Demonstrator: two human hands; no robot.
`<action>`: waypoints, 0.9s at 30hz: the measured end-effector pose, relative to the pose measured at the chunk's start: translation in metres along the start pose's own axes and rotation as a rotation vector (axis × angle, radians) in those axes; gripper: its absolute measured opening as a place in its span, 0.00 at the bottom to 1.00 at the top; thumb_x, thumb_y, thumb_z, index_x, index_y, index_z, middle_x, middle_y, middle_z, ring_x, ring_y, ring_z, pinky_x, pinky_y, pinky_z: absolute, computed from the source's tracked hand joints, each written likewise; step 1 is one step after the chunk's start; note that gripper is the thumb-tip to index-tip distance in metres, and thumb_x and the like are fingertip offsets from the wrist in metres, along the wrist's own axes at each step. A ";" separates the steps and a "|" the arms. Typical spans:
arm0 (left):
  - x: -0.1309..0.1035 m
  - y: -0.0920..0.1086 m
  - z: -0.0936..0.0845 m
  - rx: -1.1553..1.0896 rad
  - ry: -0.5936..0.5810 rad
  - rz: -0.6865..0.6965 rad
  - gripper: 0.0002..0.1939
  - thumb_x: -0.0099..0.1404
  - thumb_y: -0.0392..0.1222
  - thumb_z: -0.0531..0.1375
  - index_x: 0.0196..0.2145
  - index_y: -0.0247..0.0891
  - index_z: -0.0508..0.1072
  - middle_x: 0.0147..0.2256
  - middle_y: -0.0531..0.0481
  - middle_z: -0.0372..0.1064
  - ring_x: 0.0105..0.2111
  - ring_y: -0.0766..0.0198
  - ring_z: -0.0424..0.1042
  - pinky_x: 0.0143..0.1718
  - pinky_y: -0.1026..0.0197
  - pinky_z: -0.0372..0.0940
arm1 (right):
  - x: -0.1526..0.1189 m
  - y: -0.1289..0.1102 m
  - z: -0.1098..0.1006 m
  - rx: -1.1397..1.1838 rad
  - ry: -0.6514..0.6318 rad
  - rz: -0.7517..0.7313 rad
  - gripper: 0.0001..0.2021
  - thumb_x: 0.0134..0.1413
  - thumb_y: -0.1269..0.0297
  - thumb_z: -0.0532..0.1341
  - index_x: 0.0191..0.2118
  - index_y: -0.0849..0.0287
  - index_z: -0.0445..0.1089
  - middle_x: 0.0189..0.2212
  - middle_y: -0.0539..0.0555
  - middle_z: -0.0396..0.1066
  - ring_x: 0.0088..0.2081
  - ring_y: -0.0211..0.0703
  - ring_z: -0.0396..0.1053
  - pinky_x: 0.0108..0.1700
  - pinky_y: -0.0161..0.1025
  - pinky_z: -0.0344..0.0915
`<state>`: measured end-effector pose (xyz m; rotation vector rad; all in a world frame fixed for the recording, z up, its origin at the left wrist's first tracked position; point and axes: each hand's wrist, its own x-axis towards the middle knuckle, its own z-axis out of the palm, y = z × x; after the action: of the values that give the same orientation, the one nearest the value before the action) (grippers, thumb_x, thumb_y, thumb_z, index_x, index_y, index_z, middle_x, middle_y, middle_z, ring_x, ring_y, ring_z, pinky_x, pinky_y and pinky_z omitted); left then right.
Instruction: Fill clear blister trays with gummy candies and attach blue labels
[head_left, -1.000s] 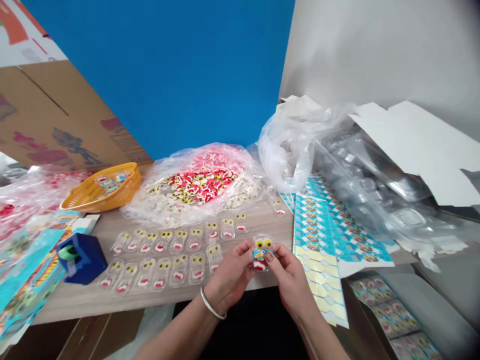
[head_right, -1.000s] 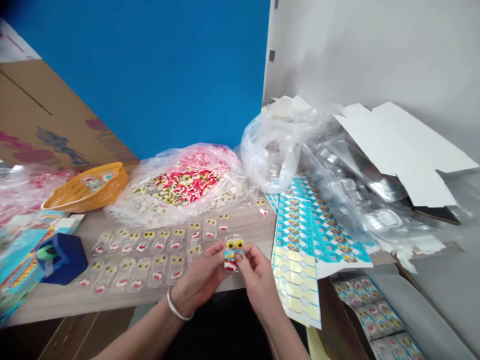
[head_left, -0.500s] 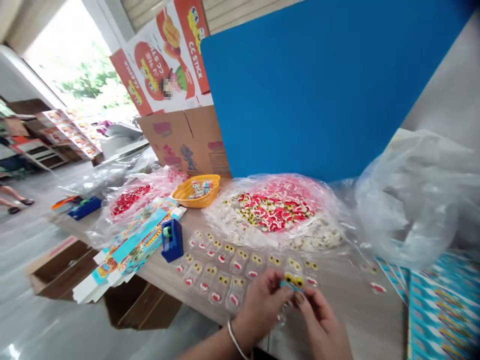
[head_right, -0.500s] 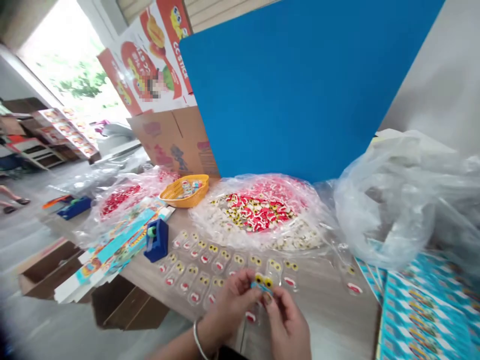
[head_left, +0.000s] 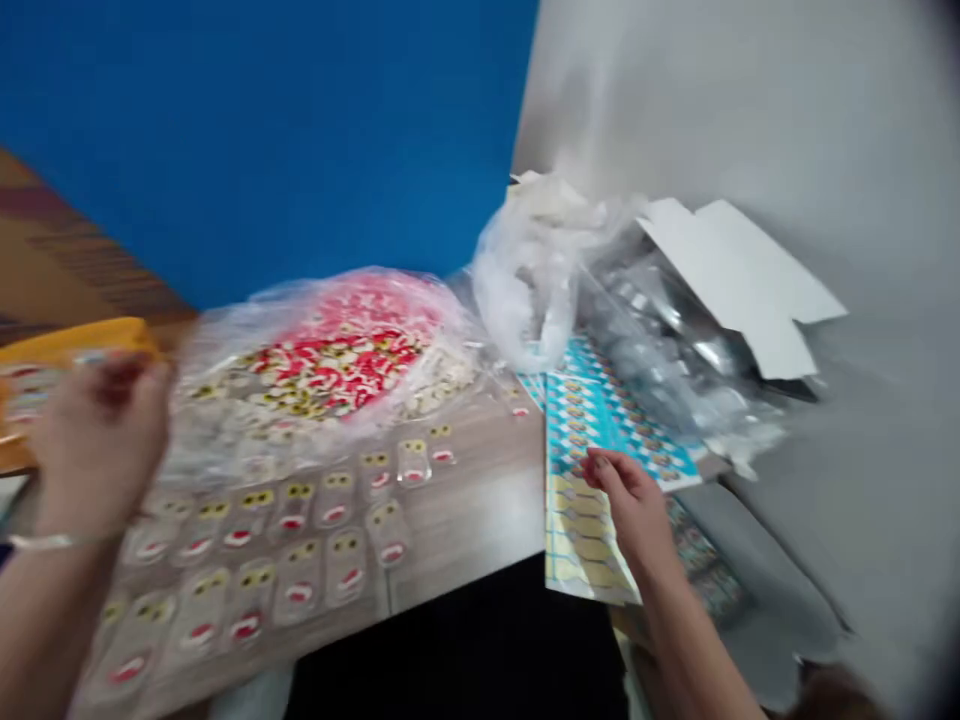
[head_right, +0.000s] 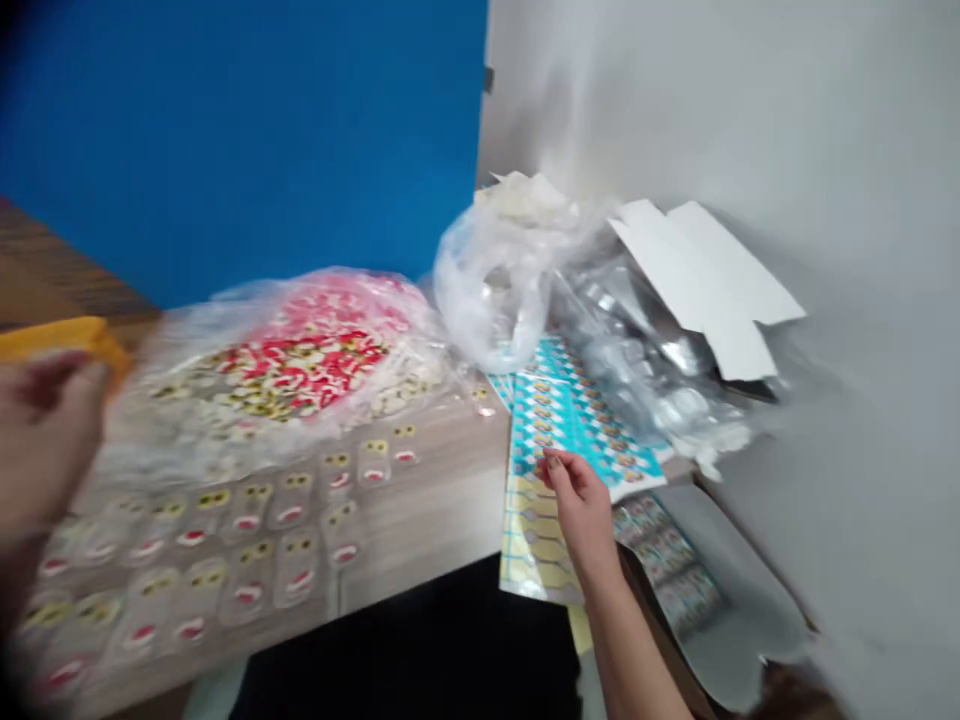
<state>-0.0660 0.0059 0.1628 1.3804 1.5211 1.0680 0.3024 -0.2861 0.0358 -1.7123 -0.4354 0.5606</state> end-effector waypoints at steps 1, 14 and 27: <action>-0.030 -0.010 0.032 0.101 -0.057 0.072 0.11 0.57 0.49 0.66 0.40 0.51 0.77 0.38 0.60 0.76 0.51 0.50 0.72 0.49 0.51 0.70 | 0.005 0.011 -0.010 0.023 0.059 0.009 0.22 0.49 0.44 0.68 0.41 0.58 0.77 0.34 0.55 0.78 0.36 0.47 0.75 0.43 0.44 0.72; -0.221 -0.068 0.292 -0.218 -0.763 -0.392 0.12 0.47 0.31 0.70 0.28 0.36 0.71 0.21 0.55 0.71 0.21 0.67 0.69 0.26 0.65 0.63 | 0.004 0.041 -0.025 -0.038 -0.052 -0.163 0.13 0.58 0.56 0.63 0.45 0.57 0.72 0.41 0.55 0.75 0.41 0.47 0.72 0.46 0.45 0.69; -0.231 -0.066 0.283 -0.402 -0.819 -0.459 0.18 0.50 0.47 0.71 0.36 0.34 0.78 0.32 0.47 0.78 0.28 0.64 0.73 0.33 0.62 0.67 | 0.008 0.027 -0.005 -0.340 -0.249 -0.468 0.06 0.61 0.69 0.58 0.39 0.55 0.73 0.37 0.55 0.73 0.41 0.48 0.71 0.46 0.45 0.67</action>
<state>0.1994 -0.2079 0.0148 0.9329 0.8762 0.3927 0.3118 -0.2916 0.0091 -1.7806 -1.1282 0.3678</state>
